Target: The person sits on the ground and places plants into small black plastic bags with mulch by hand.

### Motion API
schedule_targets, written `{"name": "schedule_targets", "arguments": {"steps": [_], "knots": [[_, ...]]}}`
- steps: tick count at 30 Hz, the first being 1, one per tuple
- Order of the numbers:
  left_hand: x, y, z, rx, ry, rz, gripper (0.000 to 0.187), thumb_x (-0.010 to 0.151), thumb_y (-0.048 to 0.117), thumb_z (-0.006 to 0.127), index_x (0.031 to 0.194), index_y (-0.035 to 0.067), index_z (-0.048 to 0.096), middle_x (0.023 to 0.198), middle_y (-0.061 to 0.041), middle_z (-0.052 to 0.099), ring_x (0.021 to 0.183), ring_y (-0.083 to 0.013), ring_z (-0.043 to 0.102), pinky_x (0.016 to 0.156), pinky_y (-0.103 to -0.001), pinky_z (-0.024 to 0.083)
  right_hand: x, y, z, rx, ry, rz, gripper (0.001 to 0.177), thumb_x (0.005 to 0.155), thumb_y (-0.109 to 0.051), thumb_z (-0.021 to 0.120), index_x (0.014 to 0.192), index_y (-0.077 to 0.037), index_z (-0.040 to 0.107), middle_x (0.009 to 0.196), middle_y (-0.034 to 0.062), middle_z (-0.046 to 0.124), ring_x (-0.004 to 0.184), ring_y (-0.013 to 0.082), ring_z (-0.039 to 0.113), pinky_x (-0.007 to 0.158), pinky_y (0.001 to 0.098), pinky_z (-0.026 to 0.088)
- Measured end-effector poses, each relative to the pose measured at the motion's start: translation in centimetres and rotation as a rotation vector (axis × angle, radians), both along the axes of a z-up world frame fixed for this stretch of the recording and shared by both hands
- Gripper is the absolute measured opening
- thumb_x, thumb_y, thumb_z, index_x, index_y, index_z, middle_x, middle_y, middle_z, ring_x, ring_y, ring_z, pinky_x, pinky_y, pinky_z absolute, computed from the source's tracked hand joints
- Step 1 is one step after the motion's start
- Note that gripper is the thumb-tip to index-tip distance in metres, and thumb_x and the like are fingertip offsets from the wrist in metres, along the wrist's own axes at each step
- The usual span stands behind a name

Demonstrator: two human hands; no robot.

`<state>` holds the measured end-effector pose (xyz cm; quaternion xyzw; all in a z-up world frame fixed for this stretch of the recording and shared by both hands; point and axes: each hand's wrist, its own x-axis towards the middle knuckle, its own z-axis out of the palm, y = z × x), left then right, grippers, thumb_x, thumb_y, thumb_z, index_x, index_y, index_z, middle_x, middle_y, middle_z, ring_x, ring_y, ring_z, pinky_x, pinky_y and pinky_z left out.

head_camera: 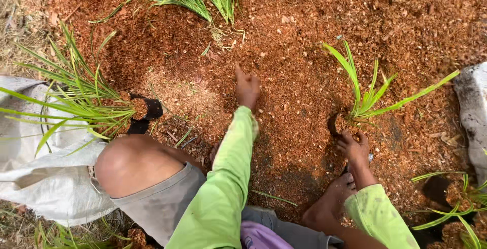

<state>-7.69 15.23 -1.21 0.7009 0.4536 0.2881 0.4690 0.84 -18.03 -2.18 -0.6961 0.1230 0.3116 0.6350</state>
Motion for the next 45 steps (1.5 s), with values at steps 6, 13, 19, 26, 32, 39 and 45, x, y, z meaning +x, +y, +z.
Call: {"name": "schedule_targets", "arguments": {"steps": [6, 13, 19, 26, 32, 39, 45], "knots": [[4.4, 8.5, -9.5, 0.085, 0.755, -0.539, 0.081, 0.094, 0.069, 0.003, 0.139, 0.010, 0.036, 0.110, -0.026, 0.065, 0.110, -0.0441, 0.061, 0.095, -0.059, 0.041, 6.1, -3.9, -12.8, 0.695, 0.676, -0.528, 0.071, 0.100, -0.008, 0.053, 0.149, -0.013, 0.003, 0.149, 0.0220, 0.005, 0.130, 0.0520, 0.034, 0.099, 0.0583, 0.051], [-1.1, -10.9, -5.0, 0.369, 0.855, -0.908, 0.044, 0.091, 0.016, 0.061, 0.133, 0.016, 0.048, 0.138, -0.015, 0.040, 0.128, -0.0374, 0.042, 0.093, -0.048, 0.053, 1.4, 0.0, -0.5, -0.134, -0.205, 0.023, 0.045, 0.091, -0.004, 0.059, 0.127, 0.004, 0.034, 0.107, 0.0245, 0.045, 0.093, 0.0432, 0.063, 0.074, 0.0538, 0.057], [5.7, -14.6, 5.1, -0.607, 0.164, -0.923, 0.054, 0.092, 0.038, 0.065, 0.134, 0.008, 0.048, 0.137, -0.028, 0.044, 0.092, -0.0284, 0.070, 0.056, -0.028, 0.065, 0.9, -2.4, -1.8, -0.541, -1.168, 0.352, 0.008, 0.091, -0.015, 0.073, 0.095, -0.008, 0.071, 0.069, 0.0022, 0.055, 0.063, 0.0182, 0.055, 0.073, 0.0371, 0.054], [8.3, -17.7, -0.1, 0.527, 0.596, -1.316, 0.014, 0.079, 0.016, 0.069, 0.093, 0.019, 0.068, 0.089, -0.009, 0.067, 0.081, -0.0324, 0.070, 0.060, -0.045, 0.061, 1.0, -2.6, -2.5, -0.737, -1.311, 0.611, 0.010, 0.093, -0.022, 0.061, 0.088, -0.016, 0.067, 0.077, 0.0010, 0.051, 0.062, 0.0189, 0.055, 0.056, 0.0315, 0.052], [8.8, -18.4, -6.6, 0.717, 0.625, -1.358, 0.010, 0.077, 0.006, 0.062, 0.085, 0.010, 0.068, 0.078, -0.009, 0.070, 0.082, -0.0307, 0.070, 0.067, -0.048, 0.056, 1.0, -2.0, -2.7, -0.682, -1.135, 0.479, 0.019, 0.092, -0.021, 0.066, 0.076, -0.014, 0.061, 0.075, -0.0013, 0.050, 0.067, 0.0185, 0.058, 0.057, 0.0320, 0.052], [7.1, -14.7, 6.2, -0.331, 0.047, -1.032, 0.044, 0.104, 0.019, 0.032, 0.141, -0.005, 0.029, 0.122, -0.030, 0.054, 0.122, -0.0432, 0.051, 0.103, -0.054, 0.044, -0.3, 0.1, 2.5, -0.131, -0.235, -0.022, 0.051, 0.097, -0.008, 0.057, 0.141, -0.004, 0.031, 0.124, 0.0232, 0.053, 0.108, 0.0328, 0.058, 0.093, 0.0453, 0.049], [7.0, -13.8, 0.7, -0.546, -0.016, -0.961, 0.031, 0.103, 0.012, 0.030, 0.128, -0.002, 0.038, 0.117, -0.022, 0.057, 0.097, -0.0272, 0.063, 0.084, -0.041, 0.055, 1.1, 1.3, 5.4, -0.349, -0.506, 0.120, 0.053, 0.081, 0.002, 0.072, 0.130, 0.003, 0.050, 0.131, 0.0276, 0.046, 0.127, 0.0481, 0.039, 0.107, 0.0589, 0.032]]}}
